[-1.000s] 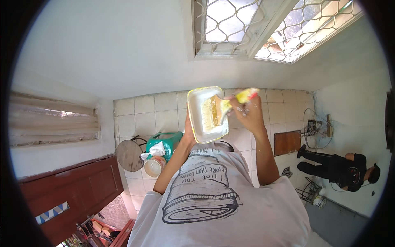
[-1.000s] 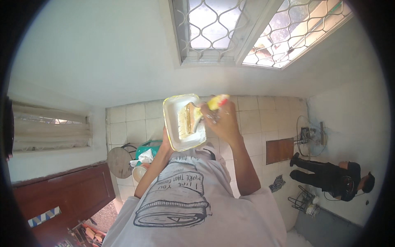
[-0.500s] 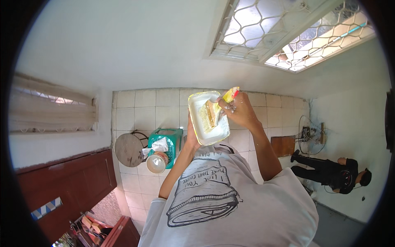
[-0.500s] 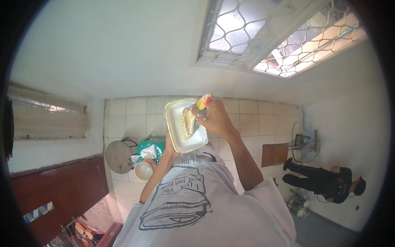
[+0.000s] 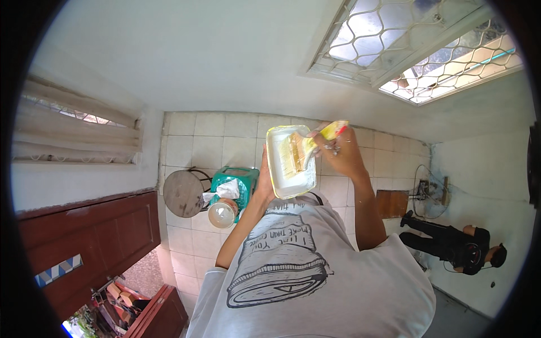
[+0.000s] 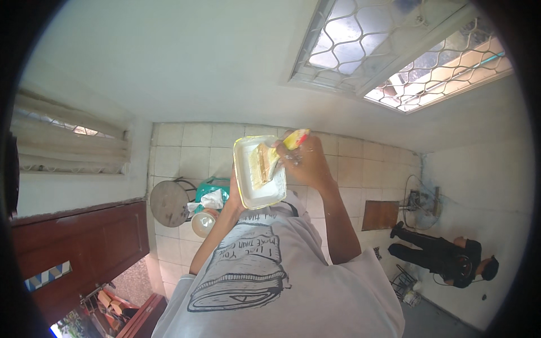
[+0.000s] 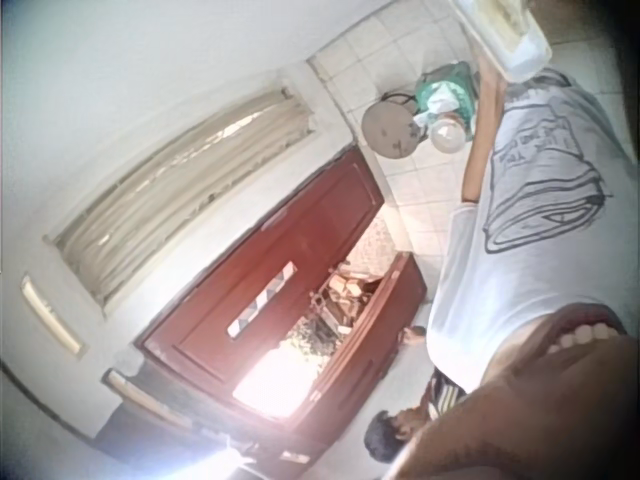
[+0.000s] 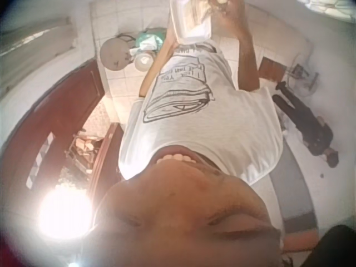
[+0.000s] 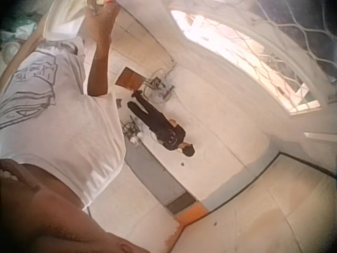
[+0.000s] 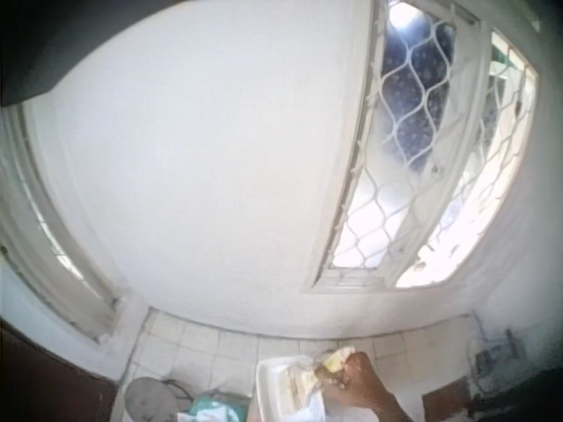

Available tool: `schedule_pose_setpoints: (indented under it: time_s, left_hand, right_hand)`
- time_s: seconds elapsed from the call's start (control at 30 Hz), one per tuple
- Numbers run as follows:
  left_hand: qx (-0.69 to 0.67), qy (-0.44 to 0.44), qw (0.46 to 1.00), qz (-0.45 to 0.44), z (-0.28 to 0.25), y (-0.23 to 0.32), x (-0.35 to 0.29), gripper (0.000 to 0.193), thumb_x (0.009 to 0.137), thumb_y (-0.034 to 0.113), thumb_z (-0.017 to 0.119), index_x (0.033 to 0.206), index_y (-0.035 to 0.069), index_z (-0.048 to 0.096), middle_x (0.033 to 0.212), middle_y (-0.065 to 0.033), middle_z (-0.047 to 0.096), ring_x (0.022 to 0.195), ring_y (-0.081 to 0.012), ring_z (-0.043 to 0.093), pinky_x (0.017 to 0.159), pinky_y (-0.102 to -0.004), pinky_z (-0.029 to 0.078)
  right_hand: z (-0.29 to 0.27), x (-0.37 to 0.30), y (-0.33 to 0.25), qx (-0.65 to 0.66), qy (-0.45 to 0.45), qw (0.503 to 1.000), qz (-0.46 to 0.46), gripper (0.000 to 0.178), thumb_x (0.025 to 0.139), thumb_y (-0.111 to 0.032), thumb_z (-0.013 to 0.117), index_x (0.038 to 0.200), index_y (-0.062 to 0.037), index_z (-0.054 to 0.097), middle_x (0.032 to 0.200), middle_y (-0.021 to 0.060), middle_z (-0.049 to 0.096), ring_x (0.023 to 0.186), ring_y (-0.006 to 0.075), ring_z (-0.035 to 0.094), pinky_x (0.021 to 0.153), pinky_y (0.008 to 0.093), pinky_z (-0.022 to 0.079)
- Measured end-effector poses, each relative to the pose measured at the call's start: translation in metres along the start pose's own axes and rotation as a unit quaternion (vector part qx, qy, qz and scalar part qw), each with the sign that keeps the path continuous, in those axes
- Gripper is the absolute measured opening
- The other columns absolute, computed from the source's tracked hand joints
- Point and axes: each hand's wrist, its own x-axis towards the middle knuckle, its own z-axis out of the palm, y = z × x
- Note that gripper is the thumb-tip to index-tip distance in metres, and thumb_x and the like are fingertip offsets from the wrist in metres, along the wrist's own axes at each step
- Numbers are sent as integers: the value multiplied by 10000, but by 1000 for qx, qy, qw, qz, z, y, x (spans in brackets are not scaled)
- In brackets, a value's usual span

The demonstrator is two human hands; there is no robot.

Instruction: The person paints a wall and window frame using a brush and a container of white paint, and moves a circular wooden table to continue work.

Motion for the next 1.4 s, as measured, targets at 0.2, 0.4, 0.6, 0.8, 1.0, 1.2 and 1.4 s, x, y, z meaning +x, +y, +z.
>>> schedule_pose_setpoints:
  time_s: [0.2, 0.4, 0.6, 0.8, 1.0, 1.2, 1.4]
  left_hand:
    - [32, -7, 999, -5, 2, 6, -1, 795, 978, 696, 246, 1500, 108, 365, 1433, -150, 510, 1237, -305, 579, 1041, -464, 495]
    - [13, -1, 1000, 2, -3, 9, -1, 777, 983, 682, 269, 1493, 106, 379, 1423, -150, 519, 1223, -303, 588, 1023, -462, 507]
    - [6, 28, 1000, 6, -13, 8, 3, 758, 987, 668, 289, 1482, 105, 396, 1414, -151, 529, 1211, -308, 596, 1011, -466, 516]
    - [-58, -17, 998, 28, -18, 18, -7, 708, 989, 617, 351, 1478, 108, 402, 1421, -147, 522, 1229, -327, 581, 1015, -493, 511]
    - [-51, 6, 995, 81, -7, 29, -5, 721, 981, 625, 362, 1481, 107, 397, 1445, -144, 500, 1262, -345, 551, 1029, -531, 491]
    - [2, 78, 985, 151, -49, 34, -5, 684, 996, 608, 344, 1470, 120, 411, 1418, -119, 522, 1248, -306, 562, 1026, -486, 500]
    - [43, 62, 982, 176, -15, 39, -7, 668, 1008, 594, 331, 1470, 117, 407, 1403, -109, 531, 1249, -289, 561, 1022, -458, 506]
  right_hand:
    - [2, -2, -7, 72, 13, 996, 53, 170, 910, -117, 657, 841, 39, 663, 712, 107, 683, 597, 138, 665, 536, 277, 512]
    - [10, -4, 7, 18, 23, 999, -12, 187, 922, -127, 652, 853, 47, 662, 699, 104, 677, 603, 136, 669, 537, 270, 518]
    - [22, -4, -8, 59, 17, 996, 67, 179, 923, -144, 652, 845, 17, 669, 641, 77, 641, 566, 124, 628, 541, 306, 474]
    - [18, -9, -16, 34, 18, 997, 63, 229, 954, -187, 621, 874, 20, 679, 717, 83, 651, 615, 117, 630, 546, 301, 472]
    - [6, -14, -5, 323, 10, 944, 67, 251, 996, -178, 530, 1045, 43, 638, 959, 118, 672, 849, 200, 692, 656, 317, 590]
    - [9, -24, 7, 471, -18, 879, 66, 325, 1009, -225, 505, 1093, 71, 611, 1003, 162, 668, 844, 264, 714, 678, 325, 613]
    - [13, -20, 16, 463, 42, 874, 144, 495, 1012, -388, 502, 1050, 85, 641, 828, 175, 694, 666, 243, 711, 613, 321, 593]
